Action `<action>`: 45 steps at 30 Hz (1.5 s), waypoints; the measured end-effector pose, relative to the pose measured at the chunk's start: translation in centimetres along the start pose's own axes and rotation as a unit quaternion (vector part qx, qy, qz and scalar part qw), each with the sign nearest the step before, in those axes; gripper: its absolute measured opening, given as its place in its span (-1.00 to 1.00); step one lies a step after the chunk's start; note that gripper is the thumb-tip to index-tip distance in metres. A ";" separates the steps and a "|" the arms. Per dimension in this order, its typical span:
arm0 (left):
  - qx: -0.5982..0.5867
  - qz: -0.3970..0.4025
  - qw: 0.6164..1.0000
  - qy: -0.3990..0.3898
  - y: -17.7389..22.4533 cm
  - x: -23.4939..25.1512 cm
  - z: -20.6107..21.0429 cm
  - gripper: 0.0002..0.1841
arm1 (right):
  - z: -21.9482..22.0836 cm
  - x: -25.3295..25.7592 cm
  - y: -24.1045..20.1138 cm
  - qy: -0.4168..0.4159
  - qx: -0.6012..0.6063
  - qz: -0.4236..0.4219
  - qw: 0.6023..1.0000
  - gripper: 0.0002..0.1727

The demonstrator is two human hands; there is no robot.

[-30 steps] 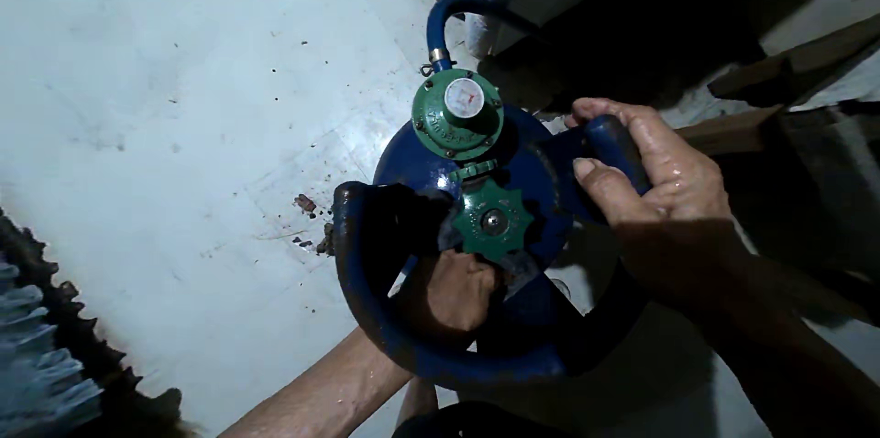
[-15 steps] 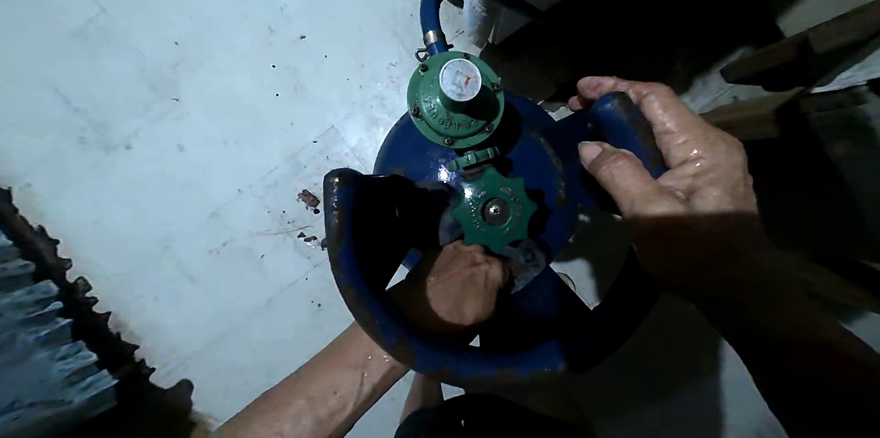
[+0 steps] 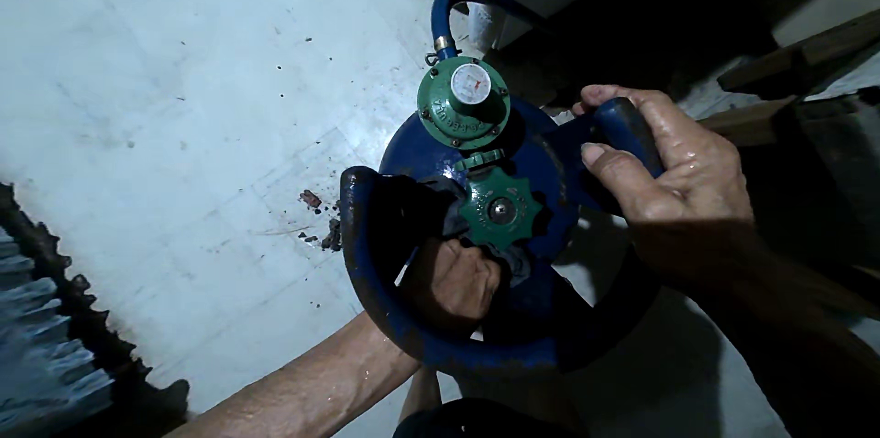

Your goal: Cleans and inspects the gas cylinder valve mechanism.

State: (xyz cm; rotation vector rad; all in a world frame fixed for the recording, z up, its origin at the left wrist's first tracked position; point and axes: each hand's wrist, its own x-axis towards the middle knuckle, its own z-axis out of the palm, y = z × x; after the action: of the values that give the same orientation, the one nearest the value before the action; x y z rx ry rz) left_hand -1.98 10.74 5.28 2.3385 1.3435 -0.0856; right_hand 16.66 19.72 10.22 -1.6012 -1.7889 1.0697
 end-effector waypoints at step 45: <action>-0.698 -0.040 0.714 0.038 -3.3 -4.2 3.9 -0.64 | -0.2 0.1 1.1 -0.034 0.054 -0.017 0.998 -0.49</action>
State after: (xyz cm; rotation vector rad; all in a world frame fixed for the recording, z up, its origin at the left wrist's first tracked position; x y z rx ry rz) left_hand -6.28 7.24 1.74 0.9525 0.9049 0.7505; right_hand 17.50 19.85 9.42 -1.4816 -1.7648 1.1961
